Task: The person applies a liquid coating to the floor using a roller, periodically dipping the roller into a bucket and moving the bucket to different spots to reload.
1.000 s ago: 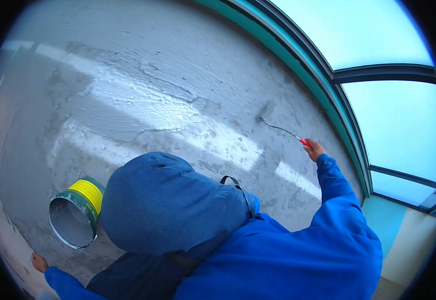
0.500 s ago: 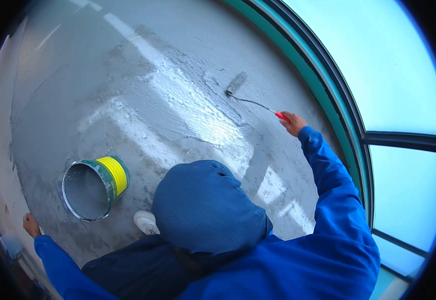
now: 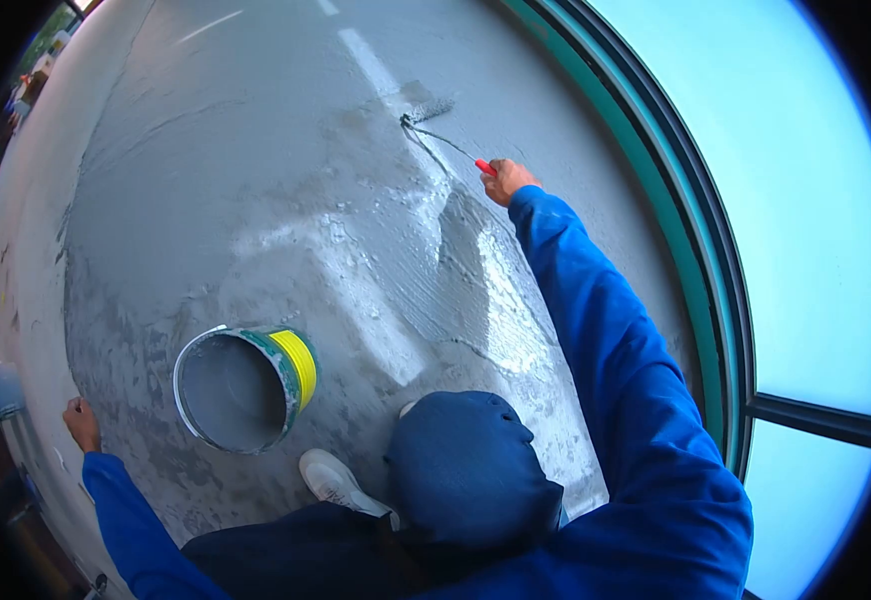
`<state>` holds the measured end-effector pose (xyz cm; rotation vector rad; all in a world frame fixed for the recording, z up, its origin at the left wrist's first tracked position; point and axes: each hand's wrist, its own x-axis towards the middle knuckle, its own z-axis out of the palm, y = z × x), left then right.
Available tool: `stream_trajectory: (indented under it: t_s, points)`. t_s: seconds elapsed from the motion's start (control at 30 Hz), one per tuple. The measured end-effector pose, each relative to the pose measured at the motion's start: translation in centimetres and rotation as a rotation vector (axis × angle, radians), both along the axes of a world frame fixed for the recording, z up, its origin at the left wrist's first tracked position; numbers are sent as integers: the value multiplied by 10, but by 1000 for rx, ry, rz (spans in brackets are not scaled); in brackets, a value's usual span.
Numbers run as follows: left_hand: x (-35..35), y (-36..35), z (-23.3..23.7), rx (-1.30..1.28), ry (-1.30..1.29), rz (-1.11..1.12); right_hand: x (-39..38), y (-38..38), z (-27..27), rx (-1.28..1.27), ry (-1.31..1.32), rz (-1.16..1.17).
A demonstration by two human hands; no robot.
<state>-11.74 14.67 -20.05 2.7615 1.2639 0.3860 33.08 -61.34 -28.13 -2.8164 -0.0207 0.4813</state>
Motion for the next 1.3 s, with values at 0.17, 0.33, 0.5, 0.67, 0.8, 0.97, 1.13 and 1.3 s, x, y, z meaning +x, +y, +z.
stream_trajectory:
  t_s: [0.17, 0.33, 0.5, 0.67, 0.8, 0.97, 1.13, 1.3]
  points:
    - [-2, 3, -12, -49, 77, 31, 58, 64, 24, -95, -65, -22]
    - [-22, 18, -37, 32, 75, 21, 93, 103, 40, -132, -248, 16]
    - [-29, 22, -44, 88, 72, 46, 126, 125, 28, -144, -202, -1]
    - [-21, 8, -29, -72, 154, 93, 98, 100, 11, -136, -192, -28]
    - [0, 8, -22, -151, 181, 103, 15, 48, 17, -105, -170, -3]
    - [27, 20, -41, -46, 2, 43, -97, -43, 16, -88, -110, -17]
    - [61, 20, -45, -126, -50, -52, -232, -116, 40, -95, -12, -147]
    - [77, 44, -53, -109, -26, -153, -373, -199, 50, -30, 95, -220]
